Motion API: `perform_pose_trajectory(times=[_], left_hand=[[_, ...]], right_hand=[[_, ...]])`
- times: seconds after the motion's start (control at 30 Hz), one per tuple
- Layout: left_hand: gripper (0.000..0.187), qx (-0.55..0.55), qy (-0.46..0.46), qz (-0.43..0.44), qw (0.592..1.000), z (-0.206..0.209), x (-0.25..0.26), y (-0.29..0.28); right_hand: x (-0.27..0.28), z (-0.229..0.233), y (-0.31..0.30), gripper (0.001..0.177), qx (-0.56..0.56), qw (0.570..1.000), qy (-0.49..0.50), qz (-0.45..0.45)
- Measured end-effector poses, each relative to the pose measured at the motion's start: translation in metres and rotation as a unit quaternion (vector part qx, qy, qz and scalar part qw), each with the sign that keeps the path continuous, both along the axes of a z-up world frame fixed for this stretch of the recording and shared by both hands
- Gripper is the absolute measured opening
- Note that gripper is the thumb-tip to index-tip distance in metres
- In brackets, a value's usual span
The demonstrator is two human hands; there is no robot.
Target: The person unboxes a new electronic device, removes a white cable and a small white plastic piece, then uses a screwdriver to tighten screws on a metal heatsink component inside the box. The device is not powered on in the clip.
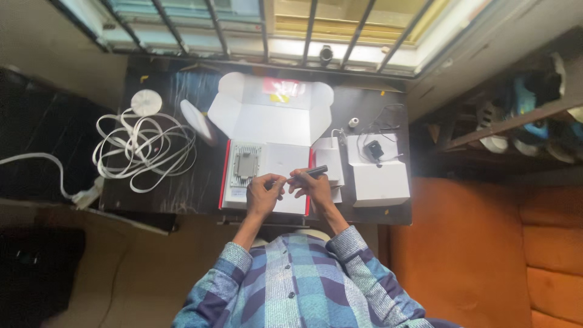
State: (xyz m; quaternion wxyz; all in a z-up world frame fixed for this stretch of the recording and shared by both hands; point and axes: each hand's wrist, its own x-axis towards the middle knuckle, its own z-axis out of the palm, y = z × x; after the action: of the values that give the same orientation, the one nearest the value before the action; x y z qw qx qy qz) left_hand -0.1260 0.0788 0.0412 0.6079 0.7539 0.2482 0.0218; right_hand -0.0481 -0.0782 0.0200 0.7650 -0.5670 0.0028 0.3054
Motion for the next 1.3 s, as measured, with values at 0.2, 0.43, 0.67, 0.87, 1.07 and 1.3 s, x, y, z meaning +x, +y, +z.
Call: perform_pose_trajectory(times=[0.2,0.43,0.67,0.87,1.07,1.3], left_hand=[[0.034,0.152,-0.002,0.119,0.981,0.003,-0.022,0.017],[0.033,0.160,-0.067,0.231,0.957,-0.049,-0.032,0.082],[0.059,0.118,-0.042,0.080,0.989,-0.101,-0.023,0.122],[0.063,0.069,0.017,0.019,0.997,-0.092,-0.015,0.137],[0.067,0.023,0.024,-0.062,0.998,-0.088,0.000,0.126],[0.062,0.002,0.010,-0.140,0.990,-0.088,0.019,0.102]], right_hand=[[-0.005,-0.011,0.017,0.036,0.017,0.996,0.063,0.055],[-0.004,-0.018,0.038,0.046,-0.049,0.988,0.139,0.039],[-0.024,-0.019,0.082,0.042,-0.074,0.985,0.144,0.052],[-0.043,-0.021,0.101,0.051,-0.084,0.989,0.123,0.010],[-0.049,-0.030,0.084,0.050,-0.128,0.985,0.093,-0.068],[-0.036,-0.034,0.045,0.049,-0.158,0.977,0.094,-0.113]])
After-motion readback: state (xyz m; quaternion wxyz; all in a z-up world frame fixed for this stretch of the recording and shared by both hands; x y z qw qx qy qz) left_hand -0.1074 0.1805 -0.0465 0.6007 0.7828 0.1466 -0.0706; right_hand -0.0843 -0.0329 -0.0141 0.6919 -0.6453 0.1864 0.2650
